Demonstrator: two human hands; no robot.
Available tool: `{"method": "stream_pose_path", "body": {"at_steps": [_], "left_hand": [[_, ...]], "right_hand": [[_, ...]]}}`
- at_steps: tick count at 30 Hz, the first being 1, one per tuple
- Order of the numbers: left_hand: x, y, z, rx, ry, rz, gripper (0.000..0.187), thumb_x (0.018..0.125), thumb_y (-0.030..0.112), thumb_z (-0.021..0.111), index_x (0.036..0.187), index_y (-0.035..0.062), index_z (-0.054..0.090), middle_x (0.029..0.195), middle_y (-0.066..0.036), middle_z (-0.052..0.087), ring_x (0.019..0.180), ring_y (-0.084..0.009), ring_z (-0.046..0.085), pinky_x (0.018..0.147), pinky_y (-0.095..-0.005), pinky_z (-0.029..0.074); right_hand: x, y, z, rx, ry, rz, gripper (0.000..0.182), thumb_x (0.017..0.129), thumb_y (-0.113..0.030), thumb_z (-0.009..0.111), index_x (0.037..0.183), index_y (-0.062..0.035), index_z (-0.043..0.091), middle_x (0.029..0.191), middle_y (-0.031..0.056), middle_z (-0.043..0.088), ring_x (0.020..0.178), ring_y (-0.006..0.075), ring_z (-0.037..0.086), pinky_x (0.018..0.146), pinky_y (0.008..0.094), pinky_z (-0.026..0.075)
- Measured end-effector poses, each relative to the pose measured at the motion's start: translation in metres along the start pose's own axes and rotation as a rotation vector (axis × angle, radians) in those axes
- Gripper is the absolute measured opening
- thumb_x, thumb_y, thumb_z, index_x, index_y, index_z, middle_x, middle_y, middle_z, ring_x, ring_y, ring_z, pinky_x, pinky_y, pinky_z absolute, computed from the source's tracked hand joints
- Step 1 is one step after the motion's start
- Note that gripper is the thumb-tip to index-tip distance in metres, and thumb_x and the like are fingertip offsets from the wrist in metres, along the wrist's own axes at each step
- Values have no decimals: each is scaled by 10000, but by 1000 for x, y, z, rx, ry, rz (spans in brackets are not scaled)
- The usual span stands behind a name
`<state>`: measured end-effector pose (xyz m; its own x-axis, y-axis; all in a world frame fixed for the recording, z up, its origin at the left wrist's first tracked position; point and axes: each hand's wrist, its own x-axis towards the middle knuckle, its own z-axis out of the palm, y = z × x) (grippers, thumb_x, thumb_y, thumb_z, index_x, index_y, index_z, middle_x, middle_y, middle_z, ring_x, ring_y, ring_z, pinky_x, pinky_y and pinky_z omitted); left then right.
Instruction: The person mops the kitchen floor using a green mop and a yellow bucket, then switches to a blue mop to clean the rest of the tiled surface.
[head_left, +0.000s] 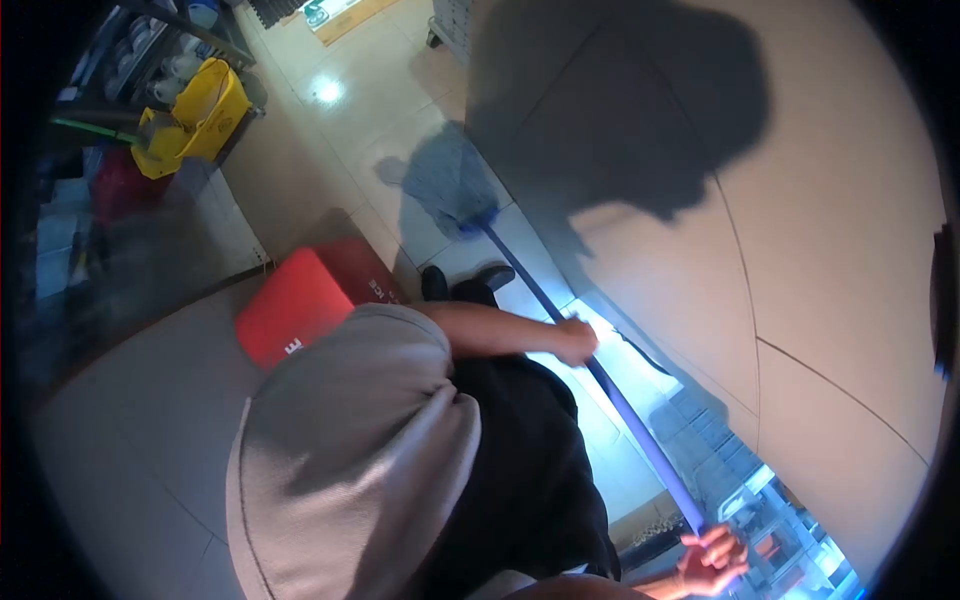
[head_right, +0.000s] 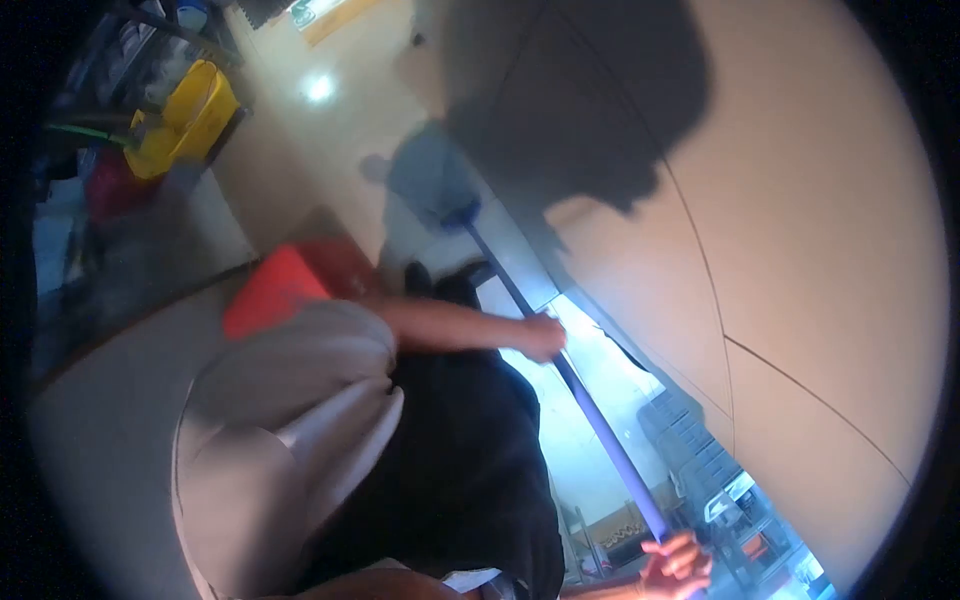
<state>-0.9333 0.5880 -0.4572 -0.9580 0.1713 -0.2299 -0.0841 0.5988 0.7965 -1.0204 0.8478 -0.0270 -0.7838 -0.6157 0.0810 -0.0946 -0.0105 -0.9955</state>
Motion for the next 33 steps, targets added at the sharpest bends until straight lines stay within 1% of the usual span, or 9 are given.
{"method": "stream_pose_path", "body": {"at_steps": [3, 6, 10, 14, 18, 20, 23, 24, 33], "left_hand": [[15, 44, 28, -199, 15, 173, 332, 852, 393, 743, 950, 76, 742, 983, -154, 744, 996, -356, 703, 857, -554, 537], [16, 43, 39, -216, -9, 145, 370, 869, 447, 737, 982, 94, 736, 1013, -129, 746, 1043, -342, 692, 892, -531, 507], [-13, 12, 39, -132, 37, 77, 288, 847, 377, 700, 971, 125, 760, 1017, -124, 752, 1081, -324, 691, 958, -510, 471], [-48, -90, 13, 20, 136, -149, 199, 842, 276, 663, 901, 118, 769, 962, -165, 754, 958, -347, 728, 868, -518, 564], [-126, -218, -45, 192, 536, -353, 97, 815, 213, 686, 870, 169, 753, 879, -119, 731, 911, -360, 724, 793, -530, 576], [-151, -282, -56, 147, 736, -560, 148, 846, 235, 695, 969, 178, 753, 1086, -91, 711, 1079, -353, 678, 868, -527, 573], [-194, -341, -65, 186, 681, -863, 377, 876, 251, 705, 1251, 228, 693, 1389, -101, 622, 1265, -354, 614, 1004, -491, 553], [-216, -353, -56, 191, 673, -896, 465, 876, 269, 712, 1333, 238, 630, 1460, -113, 569, 1298, -352, 598, 1033, -482, 540], [-268, -250, 105, -152, 552, -1245, 740, 858, 372, 798, 1498, 352, 426, 1732, -119, 159, 1471, -448, 400, 1145, -577, 424]], "right_hand": [[-31, -53, -20, 64, 207, -21, 441, 986, -541, 605, 802, -145, 547, 635, 18, 372, 593, 203, 428, 611, 527, 523], [-38, -41, -8, -72, 1109, -173, 436, 976, -580, 588, 858, -162, 566, 722, 21, 440, 683, 193, 466, 638, 531, 522], [-64, 0, -19, 72, 162, -76, 568, 1091, -540, 398, 694, -141, 324, 599, 16, 313, 643, 198, 470, 343, 292, 532], [-49, 69, 65, 110, 542, 15, 561, 1067, -584, 445, 722, -153, 342, 600, 2, 332, 622, 172, 470, 307, 262, 392], [-8, 151, 159, 221, 151, 27, 565, 1064, -585, 439, 734, -127, 424, 613, 47, 438, 653, 208, 517, 414, 293, 437], [12, 214, 194, 213, 38, 25, 531, 1080, -546, 423, 779, -111, 466, 692, 81, 514, 721, 257, 603, 508, 339, 529], [30, 304, 253, 124, -346, -120, 350, 1082, -388, 518, 964, -69, 601, 990, 142, 661, 1185, 357, 644, 760, 444, 643], [29, 335, 264, 364, -440, 166, 341, 1084, -380, 520, 1041, -60, 629, 1130, 154, 660, 1301, 366, 587, 810, 472, 634], [-54, 372, 148, 148, -813, 70, 162, 972, -149, 695, 952, -1, 633, 1197, 179, 694, 1122, 273, 666, 951, 369, 512]]}}
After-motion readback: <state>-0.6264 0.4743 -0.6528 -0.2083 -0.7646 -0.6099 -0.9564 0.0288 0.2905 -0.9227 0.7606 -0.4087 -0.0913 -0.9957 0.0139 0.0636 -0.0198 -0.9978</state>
